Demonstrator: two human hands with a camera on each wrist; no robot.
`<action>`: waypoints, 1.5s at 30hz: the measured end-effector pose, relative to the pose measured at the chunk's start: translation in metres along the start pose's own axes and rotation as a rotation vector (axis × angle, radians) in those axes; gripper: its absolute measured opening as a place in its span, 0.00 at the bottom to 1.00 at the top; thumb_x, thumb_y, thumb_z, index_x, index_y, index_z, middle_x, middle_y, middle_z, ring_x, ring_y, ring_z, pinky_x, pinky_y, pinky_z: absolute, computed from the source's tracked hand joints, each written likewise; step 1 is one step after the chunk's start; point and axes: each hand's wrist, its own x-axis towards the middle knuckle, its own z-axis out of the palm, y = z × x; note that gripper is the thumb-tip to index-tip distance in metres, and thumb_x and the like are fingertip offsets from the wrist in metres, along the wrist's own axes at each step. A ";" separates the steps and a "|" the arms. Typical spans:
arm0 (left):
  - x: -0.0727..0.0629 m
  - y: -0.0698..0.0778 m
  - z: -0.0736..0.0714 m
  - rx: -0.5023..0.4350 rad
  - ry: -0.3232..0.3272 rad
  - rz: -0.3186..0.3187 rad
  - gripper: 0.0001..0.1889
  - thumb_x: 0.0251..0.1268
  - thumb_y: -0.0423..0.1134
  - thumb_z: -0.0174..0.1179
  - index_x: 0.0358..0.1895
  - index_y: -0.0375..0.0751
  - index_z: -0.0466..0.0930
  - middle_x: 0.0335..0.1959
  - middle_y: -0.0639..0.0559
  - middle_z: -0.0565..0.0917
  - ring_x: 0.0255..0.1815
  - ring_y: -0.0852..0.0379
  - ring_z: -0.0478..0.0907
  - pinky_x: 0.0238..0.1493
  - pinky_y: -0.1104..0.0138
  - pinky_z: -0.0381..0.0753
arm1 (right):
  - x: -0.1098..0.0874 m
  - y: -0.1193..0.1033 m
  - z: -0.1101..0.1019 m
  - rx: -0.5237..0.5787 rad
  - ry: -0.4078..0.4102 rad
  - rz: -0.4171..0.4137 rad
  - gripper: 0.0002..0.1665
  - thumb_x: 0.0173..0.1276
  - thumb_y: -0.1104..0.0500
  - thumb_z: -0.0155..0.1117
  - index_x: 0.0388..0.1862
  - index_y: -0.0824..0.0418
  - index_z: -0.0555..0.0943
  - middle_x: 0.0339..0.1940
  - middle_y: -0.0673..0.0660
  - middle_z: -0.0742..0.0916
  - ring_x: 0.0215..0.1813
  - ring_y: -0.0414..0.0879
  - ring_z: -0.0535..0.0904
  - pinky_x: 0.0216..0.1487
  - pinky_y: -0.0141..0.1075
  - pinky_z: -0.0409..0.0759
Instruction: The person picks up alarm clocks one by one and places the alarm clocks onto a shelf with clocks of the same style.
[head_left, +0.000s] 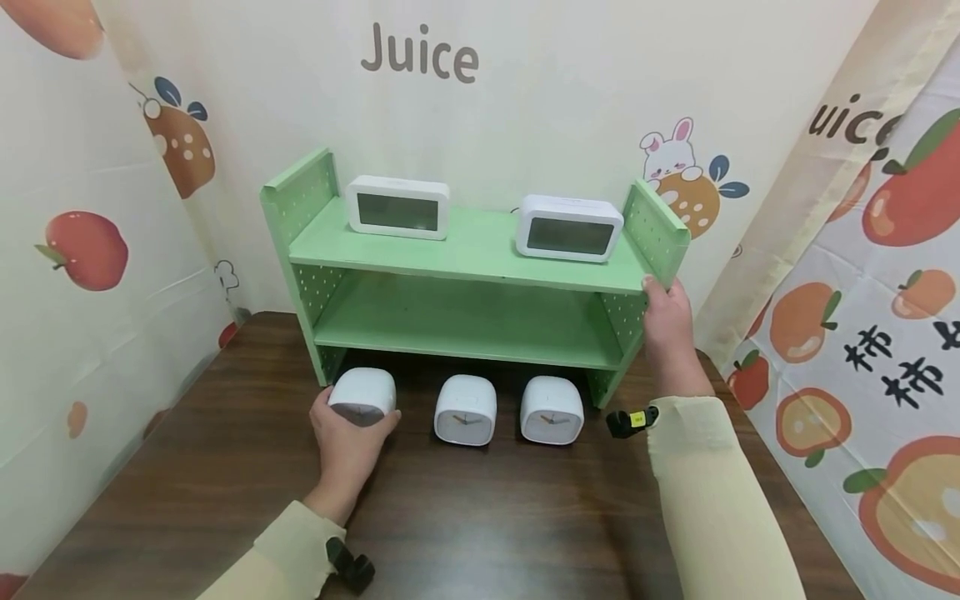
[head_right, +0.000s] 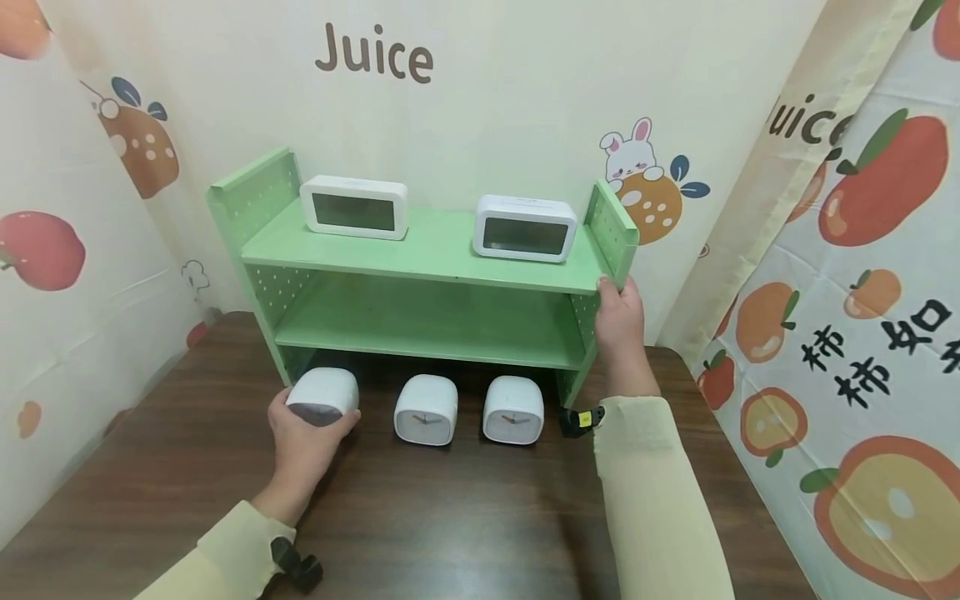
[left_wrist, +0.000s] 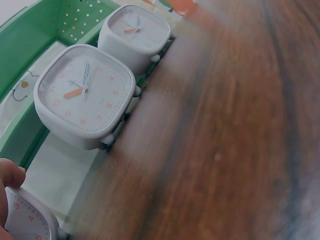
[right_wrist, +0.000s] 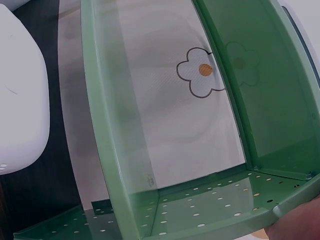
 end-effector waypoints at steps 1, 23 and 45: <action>0.000 0.000 0.000 0.001 0.000 0.000 0.58 0.50 0.42 0.81 0.77 0.39 0.45 0.74 0.34 0.53 0.70 0.35 0.58 0.66 0.42 0.63 | 0.000 0.000 0.000 0.001 -0.002 -0.001 0.32 0.85 0.48 0.40 0.83 0.57 0.58 0.70 0.58 0.74 0.64 0.43 0.71 0.73 0.49 0.65; -0.003 0.039 -0.002 -0.036 0.003 0.067 0.59 0.51 0.43 0.81 0.78 0.40 0.45 0.74 0.37 0.53 0.72 0.40 0.56 0.68 0.43 0.62 | 0.000 -0.001 -0.001 -0.007 0.013 0.022 0.32 0.85 0.46 0.42 0.82 0.56 0.60 0.72 0.58 0.73 0.69 0.48 0.68 0.75 0.50 0.62; 0.033 0.110 -0.006 -0.131 0.037 0.176 0.58 0.50 0.46 0.81 0.78 0.44 0.47 0.74 0.45 0.55 0.72 0.48 0.58 0.67 0.51 0.64 | 0.001 0.001 0.001 -0.006 0.006 -0.009 0.32 0.85 0.47 0.40 0.82 0.57 0.60 0.71 0.57 0.73 0.69 0.47 0.69 0.75 0.52 0.62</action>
